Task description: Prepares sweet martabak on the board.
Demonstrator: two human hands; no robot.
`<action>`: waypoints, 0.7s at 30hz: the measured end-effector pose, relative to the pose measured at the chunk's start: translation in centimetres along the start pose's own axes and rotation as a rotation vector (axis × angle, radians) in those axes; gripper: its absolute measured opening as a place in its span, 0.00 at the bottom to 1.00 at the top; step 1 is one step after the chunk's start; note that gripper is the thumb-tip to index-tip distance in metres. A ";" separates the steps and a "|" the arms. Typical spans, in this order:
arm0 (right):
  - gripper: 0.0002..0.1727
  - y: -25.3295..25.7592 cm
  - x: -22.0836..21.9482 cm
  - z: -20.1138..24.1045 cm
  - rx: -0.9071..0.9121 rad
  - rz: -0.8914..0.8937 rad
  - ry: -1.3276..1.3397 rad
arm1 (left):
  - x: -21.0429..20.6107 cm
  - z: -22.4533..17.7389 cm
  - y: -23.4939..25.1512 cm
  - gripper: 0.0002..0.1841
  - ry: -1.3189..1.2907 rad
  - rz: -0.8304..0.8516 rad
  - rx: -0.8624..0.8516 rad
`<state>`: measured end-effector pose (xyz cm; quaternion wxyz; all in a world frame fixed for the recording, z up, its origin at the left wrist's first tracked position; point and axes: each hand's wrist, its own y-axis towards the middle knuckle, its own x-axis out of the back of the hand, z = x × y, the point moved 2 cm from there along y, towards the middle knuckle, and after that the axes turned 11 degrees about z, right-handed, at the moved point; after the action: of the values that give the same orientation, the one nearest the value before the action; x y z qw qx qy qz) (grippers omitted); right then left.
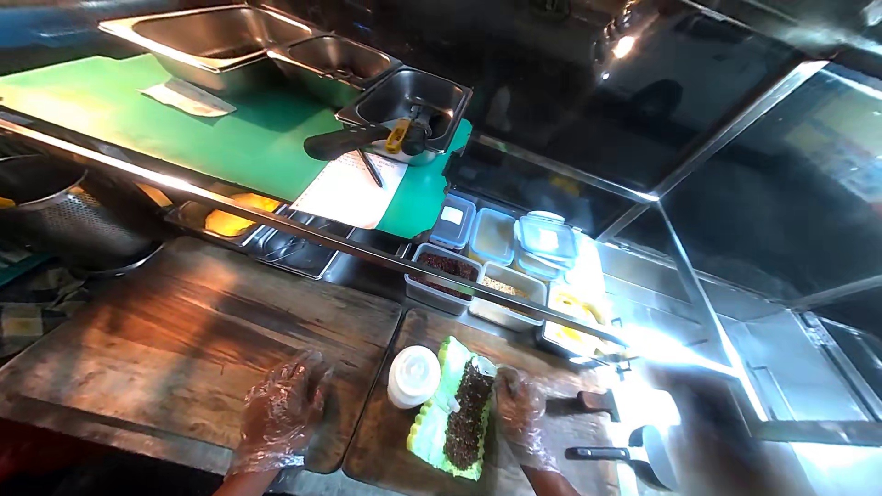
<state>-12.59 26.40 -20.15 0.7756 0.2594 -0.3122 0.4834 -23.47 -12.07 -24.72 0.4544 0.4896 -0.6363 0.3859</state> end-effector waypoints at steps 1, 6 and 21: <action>0.09 0.5 0.7 0.3 -0.189 0.112 0.102 | 0.0 0.0 -0.1 0.29 -0.008 -0.004 -0.007; 0.06 6.6 4.4 4.3 -0.539 0.347 0.522 | 0.3 0.0 0.1 0.28 -0.030 -0.015 -0.009; 0.20 7.3 4.9 -1.6 -0.036 0.619 -0.278 | 0.0 0.4 0.0 0.30 -0.033 0.007 -0.016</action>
<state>-17.19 33.24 -16.88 0.5465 0.2021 -0.4872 0.6505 -23.50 -12.41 -24.81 0.4463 0.4899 -0.6484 0.3746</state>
